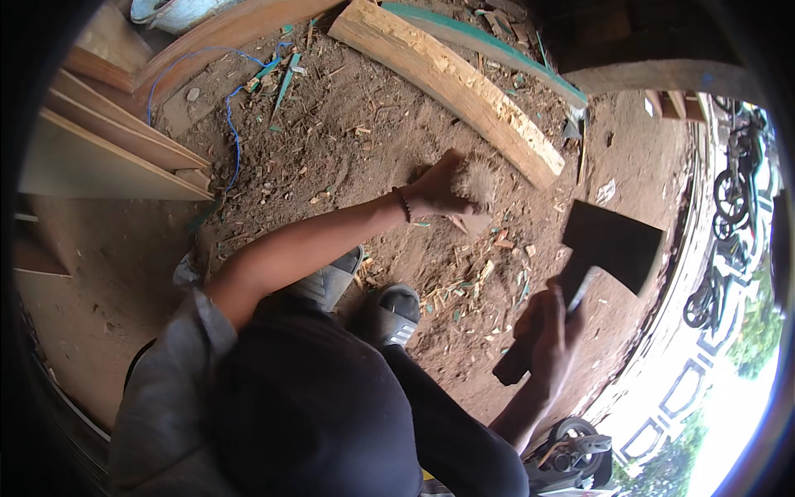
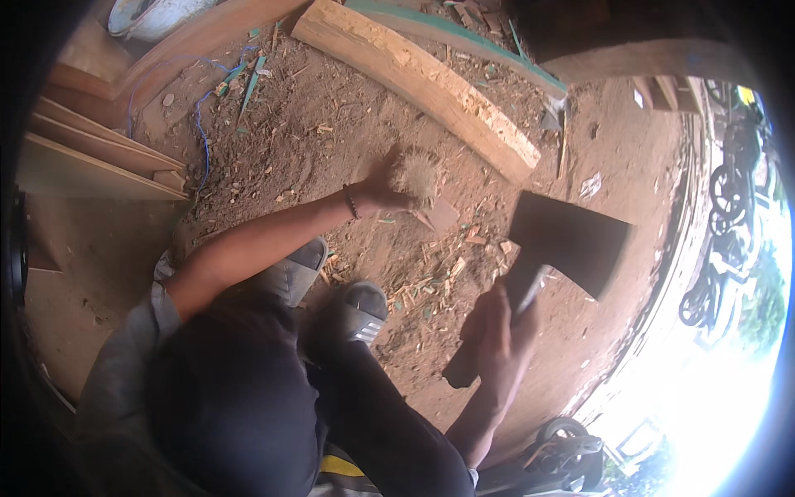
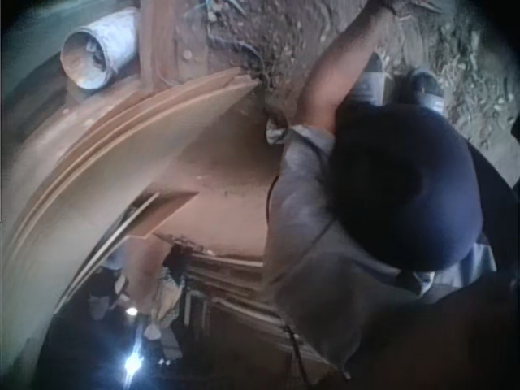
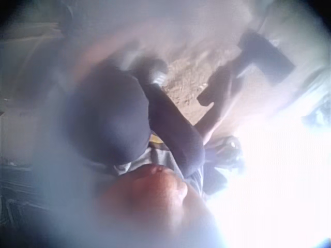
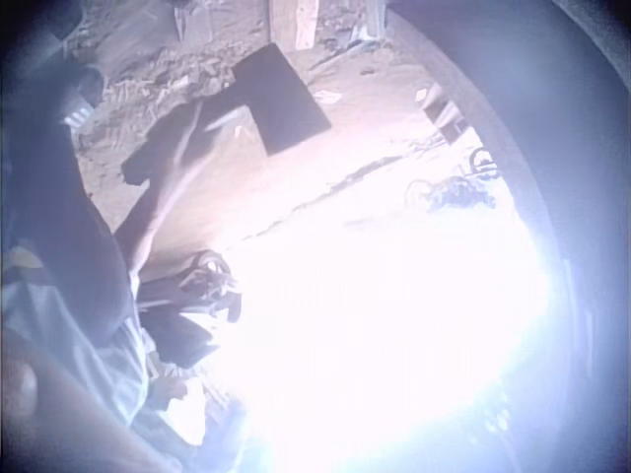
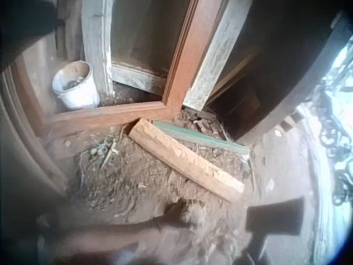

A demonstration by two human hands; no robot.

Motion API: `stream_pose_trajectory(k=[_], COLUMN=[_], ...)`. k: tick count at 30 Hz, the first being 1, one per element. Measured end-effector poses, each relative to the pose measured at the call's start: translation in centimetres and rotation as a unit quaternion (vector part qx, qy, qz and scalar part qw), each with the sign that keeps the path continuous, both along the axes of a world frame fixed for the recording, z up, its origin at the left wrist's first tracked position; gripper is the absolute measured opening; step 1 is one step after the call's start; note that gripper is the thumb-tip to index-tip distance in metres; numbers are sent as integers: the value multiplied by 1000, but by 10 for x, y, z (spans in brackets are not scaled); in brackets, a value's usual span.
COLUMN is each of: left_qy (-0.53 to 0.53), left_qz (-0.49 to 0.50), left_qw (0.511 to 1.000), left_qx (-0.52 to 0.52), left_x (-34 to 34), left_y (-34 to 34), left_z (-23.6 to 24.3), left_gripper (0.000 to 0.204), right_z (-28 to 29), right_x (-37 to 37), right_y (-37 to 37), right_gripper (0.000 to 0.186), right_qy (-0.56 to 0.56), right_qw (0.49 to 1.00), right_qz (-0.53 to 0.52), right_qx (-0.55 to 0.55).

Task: The person uses a small axe to repeatedly strike a small piece of wood held in the left hand, creating wood shavings. The person occasionally repositions the wood and continues striking it.

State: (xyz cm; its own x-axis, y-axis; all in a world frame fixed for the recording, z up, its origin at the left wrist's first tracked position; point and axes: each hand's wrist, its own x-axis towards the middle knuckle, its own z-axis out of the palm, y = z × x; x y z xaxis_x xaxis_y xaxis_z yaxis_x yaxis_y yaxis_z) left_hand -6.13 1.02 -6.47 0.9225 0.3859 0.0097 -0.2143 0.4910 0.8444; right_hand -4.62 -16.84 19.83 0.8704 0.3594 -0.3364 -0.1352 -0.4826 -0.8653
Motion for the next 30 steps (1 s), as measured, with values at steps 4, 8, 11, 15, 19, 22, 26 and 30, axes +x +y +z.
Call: stream_pose_trajectory(k=[4,8,11,15,19,22,26,30], left_qy=[71,146,145,222,176,125,7,83], left_qz=[15,-21,-26,-25,-38,-13,51,-30], left_qw=[990,971,987,969,963,968,991,942], left_qx=[122,189,59,111,202,218,121,324], left_x=[-6,-6,-8,-15,-9,1,18,25], left_y=[8,16,19,26,28,22,19,19], left_z=[25,40,55,73,71,56,21,-13], left_gripper=[106,98,90,87,78,56,37,41], right_z=[50,8,-19,24,75,58,-1,-7], right_x=[-16,-21,-19,-19,-17,-13,-13,-9], right_y=[36,59,58,49,63,81,82,65], right_gripper=[44,34,32,23,23,17,22,23], right_qy=[-209,-212,-53,-24,-175,-199,-43,64], right_qw=[973,962,932,979,975,940,954,985], right_qz=[-7,169,226,187,133,215,223,123], right_qx=[98,13,-279,-82,41,174,-198,-100])
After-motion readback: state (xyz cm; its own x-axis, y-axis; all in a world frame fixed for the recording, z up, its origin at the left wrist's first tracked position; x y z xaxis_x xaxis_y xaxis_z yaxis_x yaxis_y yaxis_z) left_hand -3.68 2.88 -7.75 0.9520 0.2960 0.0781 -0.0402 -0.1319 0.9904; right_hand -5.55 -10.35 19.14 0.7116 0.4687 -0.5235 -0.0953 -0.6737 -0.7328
